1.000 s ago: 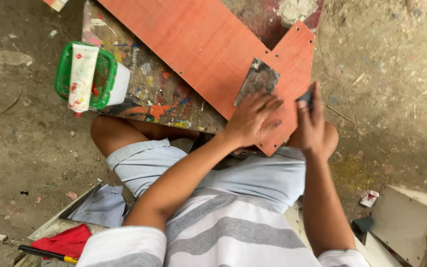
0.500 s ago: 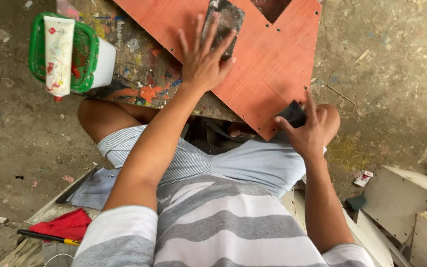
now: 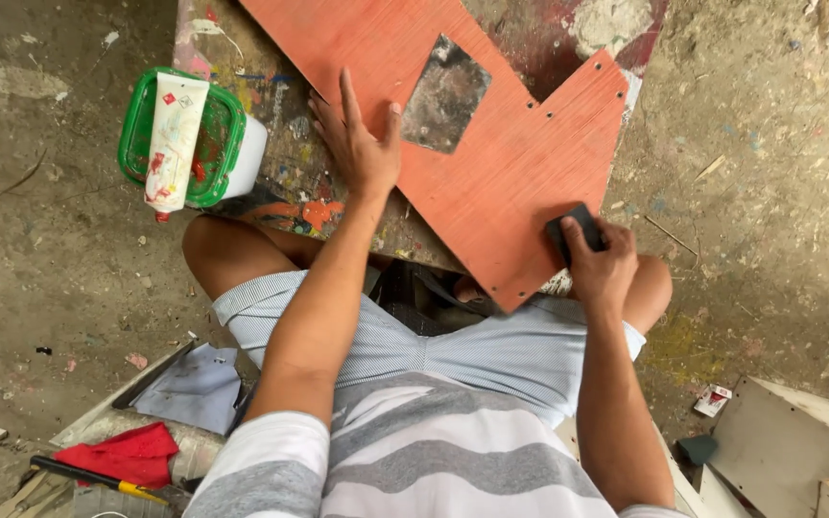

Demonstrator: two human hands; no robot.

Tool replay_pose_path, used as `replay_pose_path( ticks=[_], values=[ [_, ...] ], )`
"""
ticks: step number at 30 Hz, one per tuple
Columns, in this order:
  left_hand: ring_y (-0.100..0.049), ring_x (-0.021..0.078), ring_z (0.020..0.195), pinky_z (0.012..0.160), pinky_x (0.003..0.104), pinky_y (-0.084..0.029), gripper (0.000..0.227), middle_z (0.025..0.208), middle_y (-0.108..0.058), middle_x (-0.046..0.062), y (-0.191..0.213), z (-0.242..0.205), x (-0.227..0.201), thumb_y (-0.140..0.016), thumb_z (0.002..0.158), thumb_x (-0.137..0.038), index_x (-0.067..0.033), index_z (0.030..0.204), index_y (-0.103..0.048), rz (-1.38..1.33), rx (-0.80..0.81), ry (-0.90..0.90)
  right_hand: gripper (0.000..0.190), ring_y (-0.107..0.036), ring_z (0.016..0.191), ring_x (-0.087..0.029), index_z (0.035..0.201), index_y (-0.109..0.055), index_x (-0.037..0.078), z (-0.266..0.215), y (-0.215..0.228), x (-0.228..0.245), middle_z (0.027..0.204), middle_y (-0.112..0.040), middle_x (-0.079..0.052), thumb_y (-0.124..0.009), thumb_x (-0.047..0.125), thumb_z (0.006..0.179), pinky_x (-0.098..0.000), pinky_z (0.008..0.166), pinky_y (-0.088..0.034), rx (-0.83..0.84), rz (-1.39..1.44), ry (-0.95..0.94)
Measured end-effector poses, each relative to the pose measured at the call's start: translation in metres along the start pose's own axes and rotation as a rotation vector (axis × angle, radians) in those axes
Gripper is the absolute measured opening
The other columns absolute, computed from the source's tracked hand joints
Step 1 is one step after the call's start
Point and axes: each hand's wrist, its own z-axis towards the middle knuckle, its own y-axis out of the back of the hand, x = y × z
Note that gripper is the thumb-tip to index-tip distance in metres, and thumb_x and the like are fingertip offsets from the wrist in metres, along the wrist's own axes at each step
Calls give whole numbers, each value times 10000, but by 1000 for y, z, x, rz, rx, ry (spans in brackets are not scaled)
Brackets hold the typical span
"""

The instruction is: The person sands a reddish-orange wooden board using two sanding blocks. They briefly switch to a different sanding sheet before continuing to sand the board's surface with both hands.

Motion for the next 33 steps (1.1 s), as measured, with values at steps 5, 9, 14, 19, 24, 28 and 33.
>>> replay_pose_path(
  ticks=[5,9,14,19,24,28,33],
  values=[
    [-97,447,1595,1309,588,-192,761,1689,-140,271,-8,50,42,-718,1099,-535,-345,1633,-210,131,73,-150,650,-601,1006,-332,1213,-732,24,-3,-20,15,1079,-607,-146,-711,602,917,-496,839,-499,26,19,58],
    [44,410,1588,1341,585,-94,902,1674,137,210,-27,64,11,-566,1102,-847,-360,1685,-80,592,100,-237,455,-620,970,-318,1400,-616,123,-1,10,30,1077,-628,-154,-636,387,1030,-508,780,-504,18,24,229],
    [-48,356,1607,1289,557,-25,658,1715,-19,130,9,52,-58,-352,1155,-756,-420,1637,-55,597,552,-396,457,-559,961,-350,1387,-641,29,-27,13,45,1064,-547,-213,-736,268,1009,-481,781,-493,90,129,549],
    [-153,388,1555,1236,538,-4,745,1686,-203,129,0,49,-51,-150,998,-738,-318,1610,-205,520,519,-358,652,-457,1258,-451,1528,-493,111,-65,-14,65,1526,-401,-267,-709,182,917,-640,1006,-507,243,0,847],
    [-236,376,1502,1229,538,-105,652,1621,-304,139,3,44,-49,-315,1047,-679,-283,1561,-380,438,409,-410,528,-506,1187,-357,1460,-572,160,-100,-17,50,1599,-471,-48,-619,397,991,-465,850,-469,237,-385,1019],
    [-257,380,1484,1220,546,-132,640,1605,-336,129,5,44,-50,-316,1053,-656,-265,1551,-406,427,387,-416,464,-524,1164,-361,1449,-590,161,-110,25,33,1536,-555,-39,-594,361,1032,-472,903,-473,323,-250,1030],
    [-369,395,1415,1181,559,-190,605,1534,-443,146,4,45,-48,-358,1050,-632,-237,1490,-486,405,308,-478,518,-496,1352,-358,1526,-525,145,-97,-11,38,1602,-486,-23,-598,360,1060,-461,944,-454,186,-367,1061]
  ],
)
